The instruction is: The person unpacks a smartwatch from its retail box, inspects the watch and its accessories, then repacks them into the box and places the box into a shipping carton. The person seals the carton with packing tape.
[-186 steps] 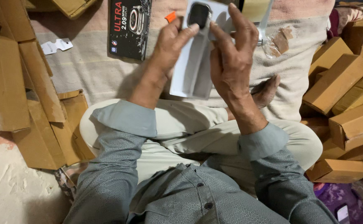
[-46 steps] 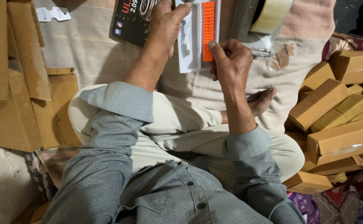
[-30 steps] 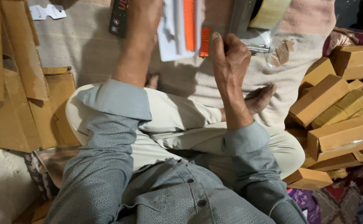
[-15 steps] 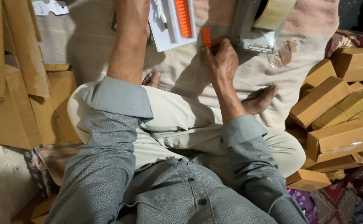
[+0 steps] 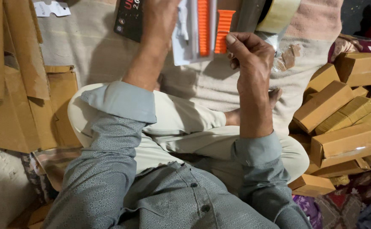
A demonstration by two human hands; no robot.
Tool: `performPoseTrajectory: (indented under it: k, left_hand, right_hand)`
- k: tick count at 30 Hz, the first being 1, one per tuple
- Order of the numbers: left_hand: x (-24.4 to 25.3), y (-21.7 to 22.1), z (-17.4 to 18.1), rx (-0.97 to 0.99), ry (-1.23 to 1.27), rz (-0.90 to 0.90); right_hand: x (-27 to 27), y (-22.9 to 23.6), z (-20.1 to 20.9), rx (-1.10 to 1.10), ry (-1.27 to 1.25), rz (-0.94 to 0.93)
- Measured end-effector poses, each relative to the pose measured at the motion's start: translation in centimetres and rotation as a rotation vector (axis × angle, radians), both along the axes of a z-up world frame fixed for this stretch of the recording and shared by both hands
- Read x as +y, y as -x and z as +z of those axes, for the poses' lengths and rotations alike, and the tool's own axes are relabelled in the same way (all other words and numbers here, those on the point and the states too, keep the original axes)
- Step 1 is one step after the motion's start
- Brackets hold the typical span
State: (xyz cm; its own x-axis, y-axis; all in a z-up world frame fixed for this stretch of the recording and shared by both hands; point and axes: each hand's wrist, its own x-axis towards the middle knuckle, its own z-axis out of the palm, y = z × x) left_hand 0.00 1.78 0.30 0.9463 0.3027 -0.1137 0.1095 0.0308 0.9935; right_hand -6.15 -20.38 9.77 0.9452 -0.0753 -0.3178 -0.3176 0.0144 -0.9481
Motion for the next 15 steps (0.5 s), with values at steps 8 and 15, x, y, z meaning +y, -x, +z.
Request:
performPoseTrajectory:
  k: [8, 15]
  left_hand:
    - [-4.0, 1.6, 1.2, -0.032, 0.212, -0.202]
    - [-3.8, 1.8, 1.4, 0.004, 0.300, -0.193]
  right_hand:
    - [0.6, 0.1, -0.8, -0.107, 0.297, 0.037]
    - [0.9, 0.4, -0.6, -0.146, 0.530, 0.074]
